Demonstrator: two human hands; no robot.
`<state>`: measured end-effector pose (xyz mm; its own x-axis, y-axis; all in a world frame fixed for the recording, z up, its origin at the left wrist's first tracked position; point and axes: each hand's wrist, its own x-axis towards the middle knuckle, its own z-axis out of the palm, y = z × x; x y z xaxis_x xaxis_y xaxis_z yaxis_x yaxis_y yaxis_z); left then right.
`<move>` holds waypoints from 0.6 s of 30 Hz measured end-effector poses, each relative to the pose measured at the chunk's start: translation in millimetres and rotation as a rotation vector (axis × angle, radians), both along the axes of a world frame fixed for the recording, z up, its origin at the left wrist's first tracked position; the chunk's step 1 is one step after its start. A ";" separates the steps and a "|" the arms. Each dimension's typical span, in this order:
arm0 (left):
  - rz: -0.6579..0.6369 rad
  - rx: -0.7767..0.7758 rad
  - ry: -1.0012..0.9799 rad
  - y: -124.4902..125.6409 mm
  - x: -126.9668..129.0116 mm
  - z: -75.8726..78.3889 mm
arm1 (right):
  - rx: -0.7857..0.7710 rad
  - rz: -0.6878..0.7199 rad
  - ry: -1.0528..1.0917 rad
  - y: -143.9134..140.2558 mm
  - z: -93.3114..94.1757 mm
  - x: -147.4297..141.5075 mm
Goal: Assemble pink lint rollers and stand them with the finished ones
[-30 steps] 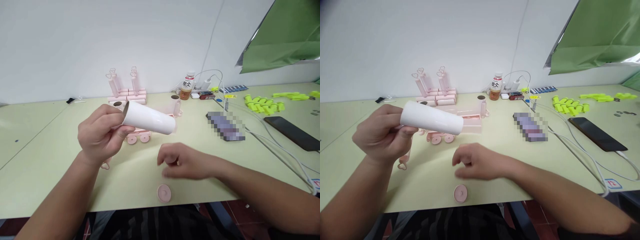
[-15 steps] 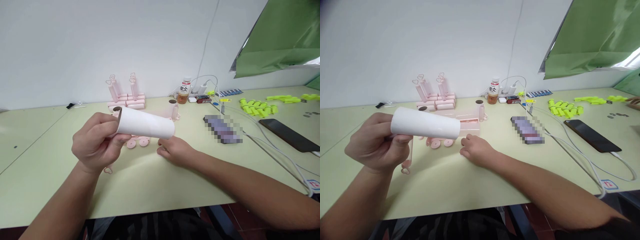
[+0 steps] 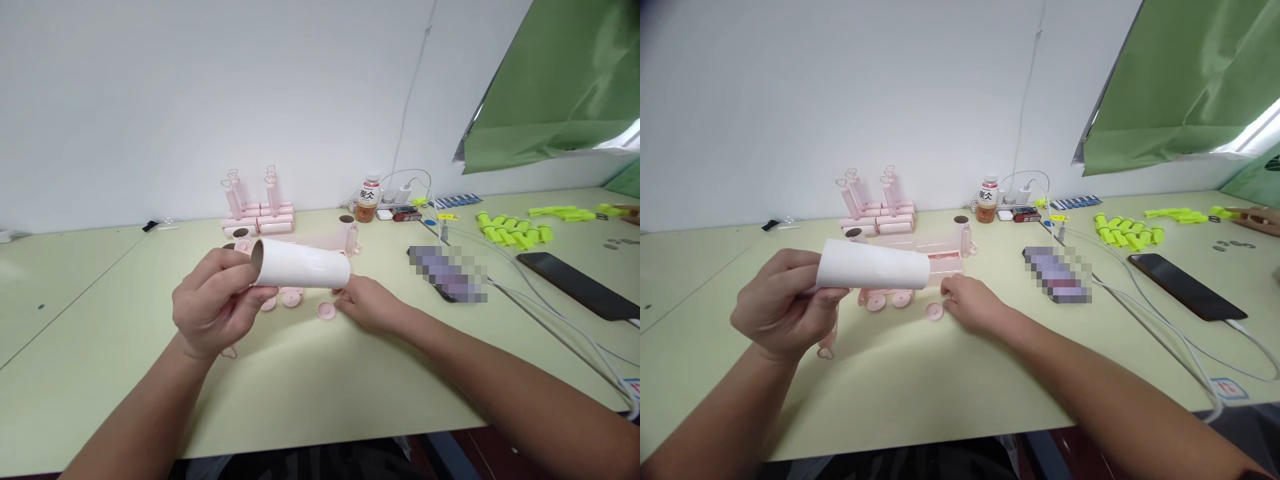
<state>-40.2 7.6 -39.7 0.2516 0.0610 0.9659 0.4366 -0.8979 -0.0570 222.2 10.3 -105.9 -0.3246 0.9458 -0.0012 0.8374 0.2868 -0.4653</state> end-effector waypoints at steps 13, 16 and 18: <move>0.033 0.034 -0.212 -3.7 20.5 -5.7 | 0.024 0.120 0.535 -24.7 11.5 -15.7; -0.103 -0.063 -0.052 -13.8 35.3 -8.0 | 0.011 0.257 0.709 -34.4 5.2 -22.6; -0.151 -0.143 0.066 -20.1 41.0 -10.4 | -0.038 0.306 0.865 -39.0 2.6 -24.0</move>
